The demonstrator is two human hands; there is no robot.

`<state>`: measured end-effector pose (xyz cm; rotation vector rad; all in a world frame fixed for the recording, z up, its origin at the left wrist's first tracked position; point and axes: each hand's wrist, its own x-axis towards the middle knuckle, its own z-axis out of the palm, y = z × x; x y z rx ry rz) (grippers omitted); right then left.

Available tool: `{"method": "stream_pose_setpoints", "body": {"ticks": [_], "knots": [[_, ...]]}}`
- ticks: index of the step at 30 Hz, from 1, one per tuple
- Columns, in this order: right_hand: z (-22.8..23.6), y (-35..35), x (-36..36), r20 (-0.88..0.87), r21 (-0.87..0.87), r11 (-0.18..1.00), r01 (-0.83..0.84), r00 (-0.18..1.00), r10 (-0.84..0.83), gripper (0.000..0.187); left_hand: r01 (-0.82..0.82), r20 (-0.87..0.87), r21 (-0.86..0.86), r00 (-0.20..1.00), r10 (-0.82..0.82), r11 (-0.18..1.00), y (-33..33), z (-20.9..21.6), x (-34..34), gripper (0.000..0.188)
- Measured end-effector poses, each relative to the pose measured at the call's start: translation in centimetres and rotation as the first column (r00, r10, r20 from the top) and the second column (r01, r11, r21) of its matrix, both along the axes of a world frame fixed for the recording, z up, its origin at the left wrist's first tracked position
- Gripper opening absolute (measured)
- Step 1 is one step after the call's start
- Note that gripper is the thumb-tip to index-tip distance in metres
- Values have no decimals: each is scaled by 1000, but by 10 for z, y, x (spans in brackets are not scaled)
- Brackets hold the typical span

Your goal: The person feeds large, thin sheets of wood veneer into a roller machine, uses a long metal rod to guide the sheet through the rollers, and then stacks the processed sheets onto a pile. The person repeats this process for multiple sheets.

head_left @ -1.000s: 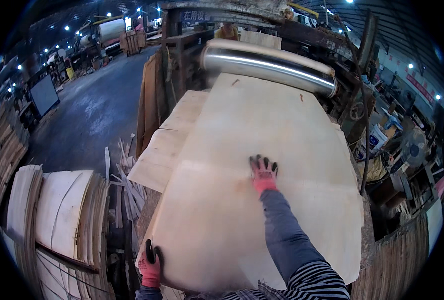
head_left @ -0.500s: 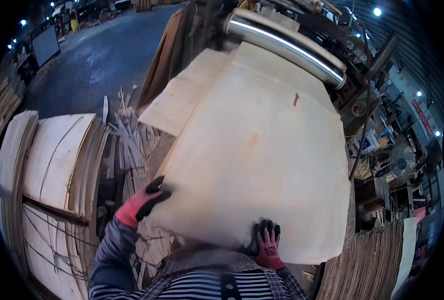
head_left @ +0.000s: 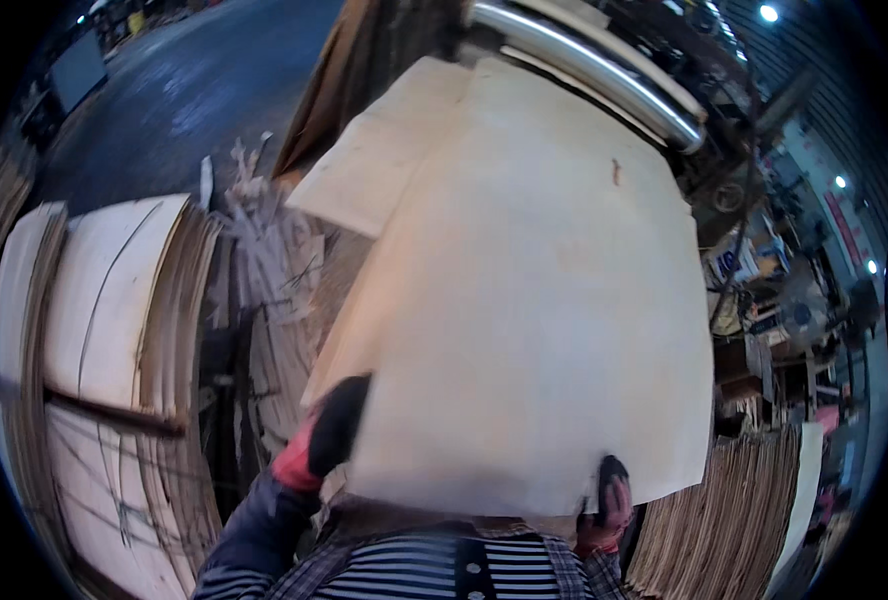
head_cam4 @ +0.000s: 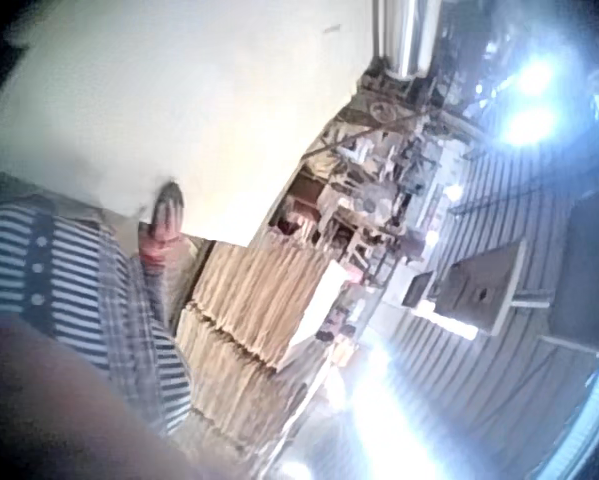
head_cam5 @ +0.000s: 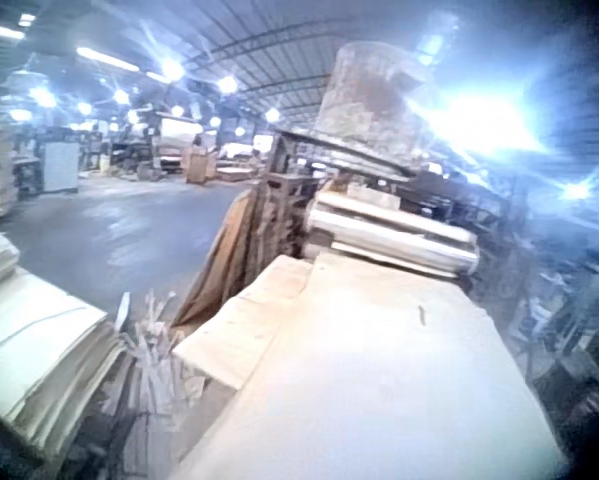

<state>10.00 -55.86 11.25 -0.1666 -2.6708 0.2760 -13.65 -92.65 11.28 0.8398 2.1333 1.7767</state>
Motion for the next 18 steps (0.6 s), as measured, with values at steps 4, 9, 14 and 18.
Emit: {"method": "stream_pose_setpoints", "body": {"ticks": [4,9,14,18], "knots": [[29,-9,-75,163,72,985,-155,976,141,51,-360,-405,-512,902,150,780,-6,-98,4,55],[7,42,-179,20,39,993,-107,994,107,49,-518,-219,-510,851,478,687,30,-61,11,60],[-19,96,-301,-39,66,990,-126,991,129,45,-495,18,-488,817,576,719,20,-30,5,54],[-36,126,-368,-92,59,996,-70,993,75,47,-604,-149,-359,789,596,711,21,-19,-2,49]]}}
